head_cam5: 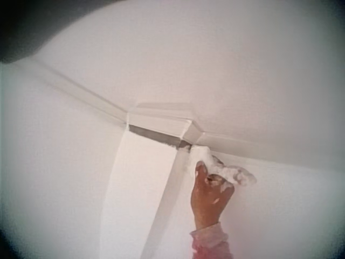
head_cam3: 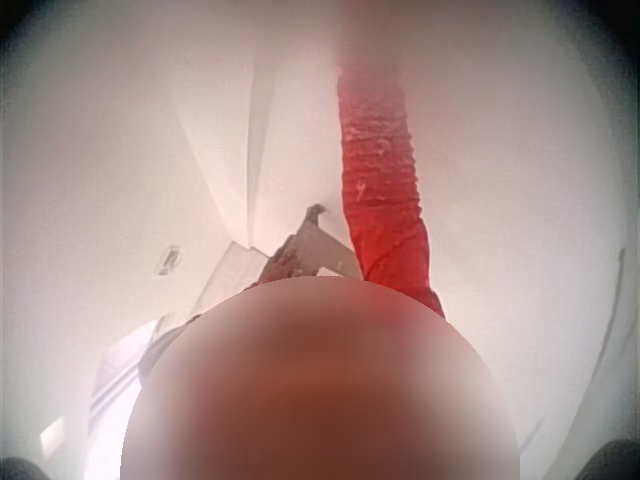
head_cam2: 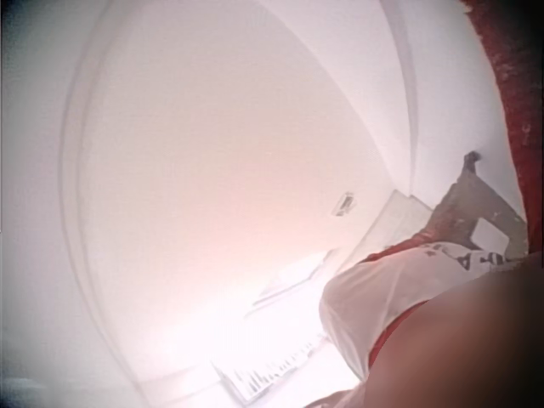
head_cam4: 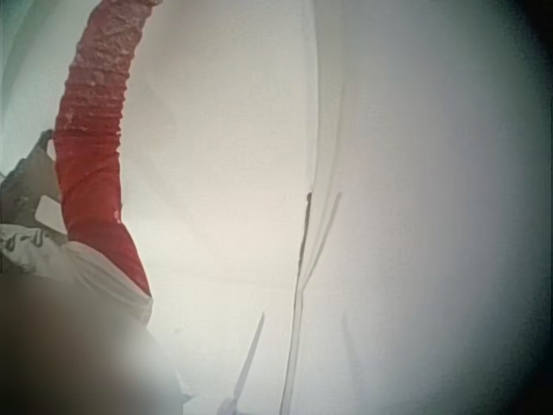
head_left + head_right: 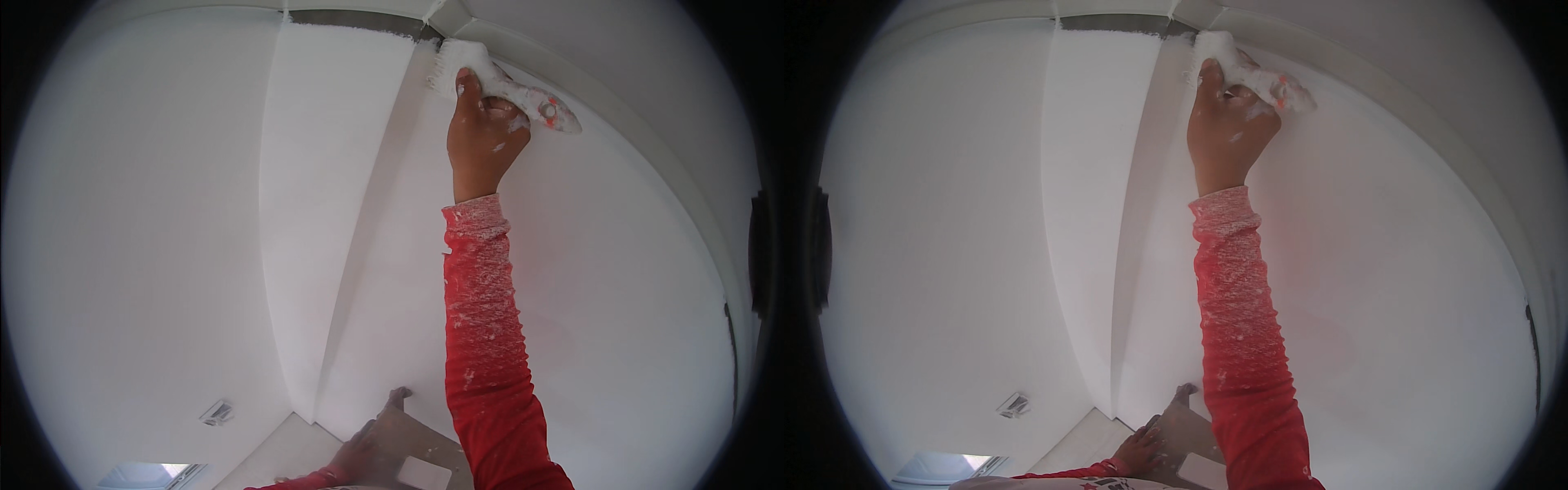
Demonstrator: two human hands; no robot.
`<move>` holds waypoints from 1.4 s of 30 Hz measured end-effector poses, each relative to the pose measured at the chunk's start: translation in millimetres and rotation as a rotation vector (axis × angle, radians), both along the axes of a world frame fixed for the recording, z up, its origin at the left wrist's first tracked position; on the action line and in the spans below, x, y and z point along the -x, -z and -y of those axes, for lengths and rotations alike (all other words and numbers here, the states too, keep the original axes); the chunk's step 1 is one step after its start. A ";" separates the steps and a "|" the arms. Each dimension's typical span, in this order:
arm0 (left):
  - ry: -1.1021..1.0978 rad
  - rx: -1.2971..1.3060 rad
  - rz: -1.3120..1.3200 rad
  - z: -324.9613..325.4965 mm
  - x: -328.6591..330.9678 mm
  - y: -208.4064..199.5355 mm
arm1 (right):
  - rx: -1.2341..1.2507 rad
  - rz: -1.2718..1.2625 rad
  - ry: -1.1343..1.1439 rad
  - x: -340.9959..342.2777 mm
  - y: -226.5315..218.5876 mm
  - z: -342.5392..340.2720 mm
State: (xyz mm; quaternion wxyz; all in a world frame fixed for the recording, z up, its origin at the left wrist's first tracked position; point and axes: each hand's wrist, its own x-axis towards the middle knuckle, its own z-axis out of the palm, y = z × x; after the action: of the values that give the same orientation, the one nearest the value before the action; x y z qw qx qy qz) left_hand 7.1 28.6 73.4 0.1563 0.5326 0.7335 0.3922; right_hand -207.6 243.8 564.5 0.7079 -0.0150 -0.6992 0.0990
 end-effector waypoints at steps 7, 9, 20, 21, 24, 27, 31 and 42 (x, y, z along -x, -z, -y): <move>-0.008 0.097 -0.062 -2.2 -0.8 67.8 | -0.277 -0.035 0.420 6.1 4.6 3.8; 0.011 0.013 -0.217 -2.1 -0.6 84.0 | -0.083 0.093 0.172 4.2 3.2 5.5; 0.016 0.121 -0.029 -1.9 -3.4 92.2 | -0.178 0.001 0.000 -6.5 3.6 29.2; 0.022 0.146 -0.130 -0.7 -2.4 93.2 | -0.141 -0.017 -0.076 -8.3 2.7 33.6; 0.043 0.137 -0.244 2.8 0.2 100.8 | -0.023 -0.039 -0.340 -17.5 5.8 46.7; 0.033 0.101 -0.259 3.8 0.0 109.2 | -0.057 -0.114 -0.328 -35.6 6.6 45.1; 0.013 0.086 -0.161 0.6 -3.9 120.1 | 0.276 -0.228 -0.491 -51.9 10.9 31.5; -0.048 0.002 0.206 0.1 -2.8 96.7 | -0.084 -0.086 -0.033 -9.9 10.3 -14.0</move>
State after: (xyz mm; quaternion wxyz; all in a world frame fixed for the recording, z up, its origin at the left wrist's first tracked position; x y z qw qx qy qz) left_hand 9.9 28.4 -23.3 0.2219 0.4716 0.7266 0.4477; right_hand -197.7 257.8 554.2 0.7355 0.0304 -0.6720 0.0816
